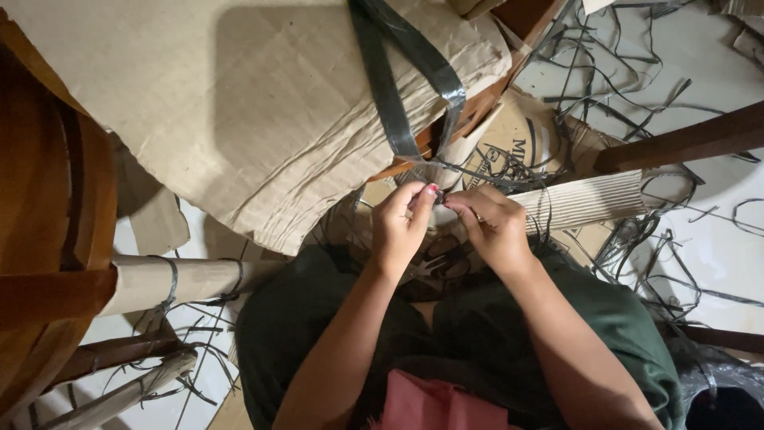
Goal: The person sits on the floor and uses scissors to cut a long strip of black tape into smaller pieces. They repeatedly measure, cut, and handle the tape, accumulating cut pieces on the floor.
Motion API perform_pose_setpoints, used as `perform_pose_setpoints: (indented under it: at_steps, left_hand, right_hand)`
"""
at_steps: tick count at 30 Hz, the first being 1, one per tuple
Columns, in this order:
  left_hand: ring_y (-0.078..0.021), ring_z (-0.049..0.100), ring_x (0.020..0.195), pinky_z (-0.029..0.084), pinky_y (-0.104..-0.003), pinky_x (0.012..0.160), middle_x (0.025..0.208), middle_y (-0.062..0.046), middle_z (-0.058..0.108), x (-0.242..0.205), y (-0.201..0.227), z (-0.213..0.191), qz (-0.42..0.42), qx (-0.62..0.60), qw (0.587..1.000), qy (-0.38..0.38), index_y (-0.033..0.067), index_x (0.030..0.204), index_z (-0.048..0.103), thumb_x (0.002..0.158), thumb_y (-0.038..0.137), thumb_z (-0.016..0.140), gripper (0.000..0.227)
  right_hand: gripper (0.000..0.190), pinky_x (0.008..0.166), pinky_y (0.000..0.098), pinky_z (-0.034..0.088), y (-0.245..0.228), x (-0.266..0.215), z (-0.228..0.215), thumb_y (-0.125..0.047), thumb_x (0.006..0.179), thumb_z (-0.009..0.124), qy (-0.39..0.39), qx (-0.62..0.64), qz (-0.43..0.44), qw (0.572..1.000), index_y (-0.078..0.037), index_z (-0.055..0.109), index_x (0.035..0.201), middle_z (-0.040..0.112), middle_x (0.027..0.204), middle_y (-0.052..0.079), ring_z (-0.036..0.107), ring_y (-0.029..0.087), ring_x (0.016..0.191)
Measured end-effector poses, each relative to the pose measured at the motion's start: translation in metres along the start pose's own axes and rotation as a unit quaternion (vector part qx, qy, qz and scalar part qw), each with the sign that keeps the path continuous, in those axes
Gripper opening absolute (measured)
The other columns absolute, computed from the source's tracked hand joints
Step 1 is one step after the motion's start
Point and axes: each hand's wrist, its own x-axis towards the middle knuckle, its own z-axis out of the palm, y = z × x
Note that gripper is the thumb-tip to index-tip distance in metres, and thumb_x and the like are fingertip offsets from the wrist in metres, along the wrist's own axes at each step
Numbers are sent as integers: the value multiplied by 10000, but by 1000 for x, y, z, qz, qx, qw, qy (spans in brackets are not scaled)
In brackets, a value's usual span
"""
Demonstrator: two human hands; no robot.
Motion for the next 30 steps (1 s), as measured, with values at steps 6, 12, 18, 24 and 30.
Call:
perform_pose_setpoints:
  at_steps: [6,12,18,24,30]
  left_hand:
    - [-225,758,669,606,-319,574,707,-45,749,2,-4,4,-26,15,999,34,88,889,723,983,136,676,116]
    - [-324,739,692,586,-378,532,751,-135,681,0,-23,5,31,89,994,57,47,965,705,943,138,736,98]
    - [-206,752,719,617,-339,653,876,-15,708,3,11,-5,58,137,989,-6,123,1070,632,874,226,737,245]
    - [-241,771,822,604,-391,748,994,-78,715,3,12,-13,-18,87,990,-106,52,1181,485,694,47,700,532]
    - [-158,755,830,587,-302,720,944,45,744,-9,-5,-2,-68,69,995,-38,146,1152,488,718,93,766,518]
  right_hand:
    - [149,653,380,567,17,-23,8,-49,985,679,12,-39,-24,999,-75,815,1040,692,823,109,680,324,681]
    - [210,594,388,550,40,-33,20,-92,995,630,9,-88,-59,994,-103,828,1063,664,827,87,640,328,633]
    - [201,591,380,548,55,-39,29,-122,983,636,13,-142,-82,986,-141,829,1035,644,824,48,627,299,614]
    - [191,609,346,541,42,-31,23,-98,971,620,12,-184,-95,978,-121,802,1024,602,803,33,622,275,620]
    - [160,599,370,526,27,-20,29,-65,932,665,3,-208,-75,975,-138,779,1017,580,771,23,629,277,622]
